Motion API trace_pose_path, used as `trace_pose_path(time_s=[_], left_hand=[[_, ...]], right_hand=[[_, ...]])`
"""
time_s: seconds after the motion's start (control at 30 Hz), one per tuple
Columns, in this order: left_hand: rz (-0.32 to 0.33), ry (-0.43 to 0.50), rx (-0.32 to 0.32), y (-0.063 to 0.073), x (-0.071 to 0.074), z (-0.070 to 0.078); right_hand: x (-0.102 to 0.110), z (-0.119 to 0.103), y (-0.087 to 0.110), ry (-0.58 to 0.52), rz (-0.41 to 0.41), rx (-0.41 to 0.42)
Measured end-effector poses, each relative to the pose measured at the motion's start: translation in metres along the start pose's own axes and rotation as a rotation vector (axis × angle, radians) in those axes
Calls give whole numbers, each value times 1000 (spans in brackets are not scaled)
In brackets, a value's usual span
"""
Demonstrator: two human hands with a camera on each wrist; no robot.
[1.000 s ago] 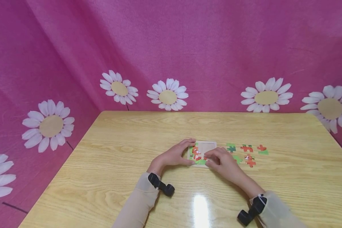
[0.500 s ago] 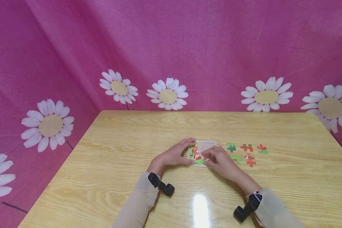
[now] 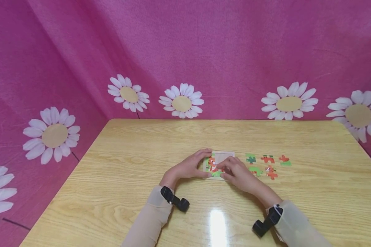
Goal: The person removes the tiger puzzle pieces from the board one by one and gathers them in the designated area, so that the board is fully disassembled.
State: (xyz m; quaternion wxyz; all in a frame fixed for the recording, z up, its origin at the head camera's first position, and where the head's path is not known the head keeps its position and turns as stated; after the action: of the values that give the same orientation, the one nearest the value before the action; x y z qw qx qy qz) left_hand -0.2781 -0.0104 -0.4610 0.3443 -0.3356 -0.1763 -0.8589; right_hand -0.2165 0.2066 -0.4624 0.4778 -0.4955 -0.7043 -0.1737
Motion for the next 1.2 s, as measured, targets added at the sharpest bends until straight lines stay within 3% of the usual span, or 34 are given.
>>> trace_pose_path(time_s=[0.2,0.47,0.77,1.07,1.2], left_hand=[[-1,-11,-15,-1,1,0],[-1,0,-22,-2,0,1],[-1,-2,-16,0,-2,2],[1,-2,-7,1,0,2],[2,3,-4,1,0,2]], right_hand=[[1,-2,1,14,42,61],[-8,-4,5,73,180,110],[-13,-8,12,31,300,160],[-14,-6,9,-11,287,133],[-13,-6,7,-56,263,84]])
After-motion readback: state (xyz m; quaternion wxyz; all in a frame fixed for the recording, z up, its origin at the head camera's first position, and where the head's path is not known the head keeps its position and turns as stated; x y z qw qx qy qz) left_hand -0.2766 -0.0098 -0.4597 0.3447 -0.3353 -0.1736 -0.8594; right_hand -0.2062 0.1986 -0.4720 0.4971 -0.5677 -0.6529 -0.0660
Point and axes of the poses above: each hand's wrist, its own y-axis away from the middle knuckle, its own x-axis out of the back of the hand, z = x × y, the point moved 1 cm from there along -y, towards the middle knuckle, and after that the axes turned 7 degrees about y, right-handed, at the moved point
